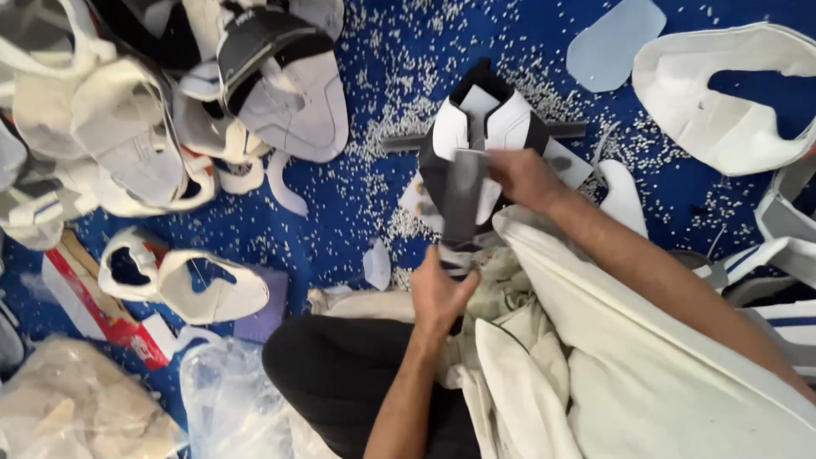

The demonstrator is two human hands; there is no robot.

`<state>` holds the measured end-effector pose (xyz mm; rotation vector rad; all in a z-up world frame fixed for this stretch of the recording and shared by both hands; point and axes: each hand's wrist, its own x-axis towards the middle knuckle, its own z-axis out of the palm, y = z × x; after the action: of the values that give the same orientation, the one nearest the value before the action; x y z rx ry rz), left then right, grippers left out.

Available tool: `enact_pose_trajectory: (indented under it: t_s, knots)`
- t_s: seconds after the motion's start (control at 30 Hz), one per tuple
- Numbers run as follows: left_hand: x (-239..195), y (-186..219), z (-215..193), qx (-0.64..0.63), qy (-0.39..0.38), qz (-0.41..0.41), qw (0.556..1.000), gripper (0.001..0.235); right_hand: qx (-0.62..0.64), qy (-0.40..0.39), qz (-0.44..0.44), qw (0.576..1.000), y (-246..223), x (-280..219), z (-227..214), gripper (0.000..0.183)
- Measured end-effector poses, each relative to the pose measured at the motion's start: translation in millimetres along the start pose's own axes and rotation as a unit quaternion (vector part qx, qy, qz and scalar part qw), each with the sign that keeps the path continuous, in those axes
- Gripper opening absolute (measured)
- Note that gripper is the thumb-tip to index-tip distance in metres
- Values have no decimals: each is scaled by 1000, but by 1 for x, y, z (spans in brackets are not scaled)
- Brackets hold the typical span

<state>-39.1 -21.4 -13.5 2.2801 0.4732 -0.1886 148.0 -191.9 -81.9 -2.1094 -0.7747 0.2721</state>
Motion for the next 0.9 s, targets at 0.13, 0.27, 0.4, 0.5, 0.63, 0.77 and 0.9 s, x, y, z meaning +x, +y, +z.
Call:
enact_pose_trajectory:
  t_s: [0.13,0.27,0.4,0.5,0.63,0.77,0.9]
  knots:
    - [-5,42,-48,-118,23,-35,992,36,443,103,173,874,35,19,19,14]
    - [-6,65,-72,-267,129,99,950,40,460,57,159,872,38,34,6,9]
    - [13,30,-28,-342,166,253,890,38,207,83,19,975,1,23,-7,19]
    - [17,12,-9,-73,-11,18,997,48,46,4,28,999,2,9,-6,35]
    - [8,34,-35,-121,-3,-38,992,37,503,124,133,845,46,28,18,15]
    - [4,54,-59,-242,102,86,961,32,405,87,145,898,35,42,0,7]
    - [29,25,-19,-338,146,273,889,36,193,105,-17,975,-1,27,-9,25]
